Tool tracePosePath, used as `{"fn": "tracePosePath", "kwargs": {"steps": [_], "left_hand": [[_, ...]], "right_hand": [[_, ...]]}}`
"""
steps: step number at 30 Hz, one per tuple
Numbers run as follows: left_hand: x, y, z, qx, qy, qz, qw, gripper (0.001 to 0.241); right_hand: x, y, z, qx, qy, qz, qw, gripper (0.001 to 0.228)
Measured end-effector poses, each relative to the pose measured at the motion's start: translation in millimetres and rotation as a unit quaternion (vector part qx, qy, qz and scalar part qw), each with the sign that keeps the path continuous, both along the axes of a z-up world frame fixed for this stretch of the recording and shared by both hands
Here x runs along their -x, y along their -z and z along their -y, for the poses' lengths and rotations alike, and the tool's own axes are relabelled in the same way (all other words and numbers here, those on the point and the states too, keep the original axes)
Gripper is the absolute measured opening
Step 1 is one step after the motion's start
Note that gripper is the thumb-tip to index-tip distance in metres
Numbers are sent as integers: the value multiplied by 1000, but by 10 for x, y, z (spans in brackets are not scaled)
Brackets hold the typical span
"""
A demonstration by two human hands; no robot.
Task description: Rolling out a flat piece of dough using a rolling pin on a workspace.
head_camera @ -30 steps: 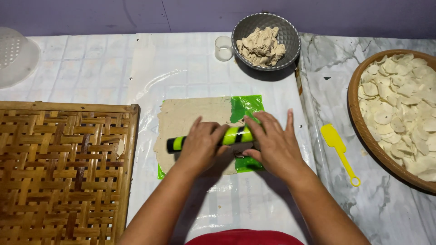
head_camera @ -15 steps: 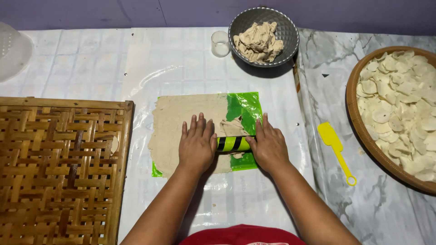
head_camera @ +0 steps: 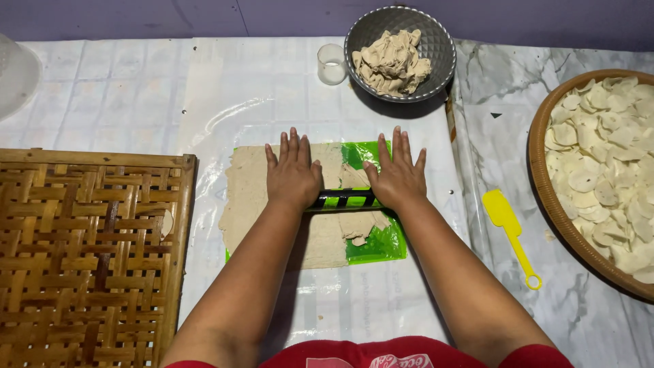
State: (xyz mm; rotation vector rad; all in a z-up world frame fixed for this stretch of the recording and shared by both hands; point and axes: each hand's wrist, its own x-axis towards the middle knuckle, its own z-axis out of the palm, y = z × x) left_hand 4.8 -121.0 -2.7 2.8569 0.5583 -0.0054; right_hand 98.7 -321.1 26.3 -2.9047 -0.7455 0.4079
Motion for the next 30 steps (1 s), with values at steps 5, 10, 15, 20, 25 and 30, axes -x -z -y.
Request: {"fn": "tracePosePath", "kwargs": {"steps": [5, 10, 15, 20, 25, 30], "left_hand": [[261, -71, 139, 11, 7, 30, 999, 67], [682, 12, 374, -11, 21, 83, 996, 63], [1155, -11, 583, -4, 51, 147, 988, 59], [1145, 33, 598, -7, 40, 159, 986, 58], [798, 31, 439, -24, 13, 138, 990, 55], [302, 12, 159, -10, -13, 90, 996, 58]], "right_hand": [[192, 194, 184, 6, 1, 31, 999, 79], [646, 263, 484, -31, -11, 84, 996, 80], [1136, 273, 808, -122, -49, 150, 980, 82], [1080, 337, 806, -139, -67, 167, 974, 81], [713, 262, 529, -66, -48, 141, 987, 75], [224, 131, 200, -11, -18, 54, 998, 72]]}}
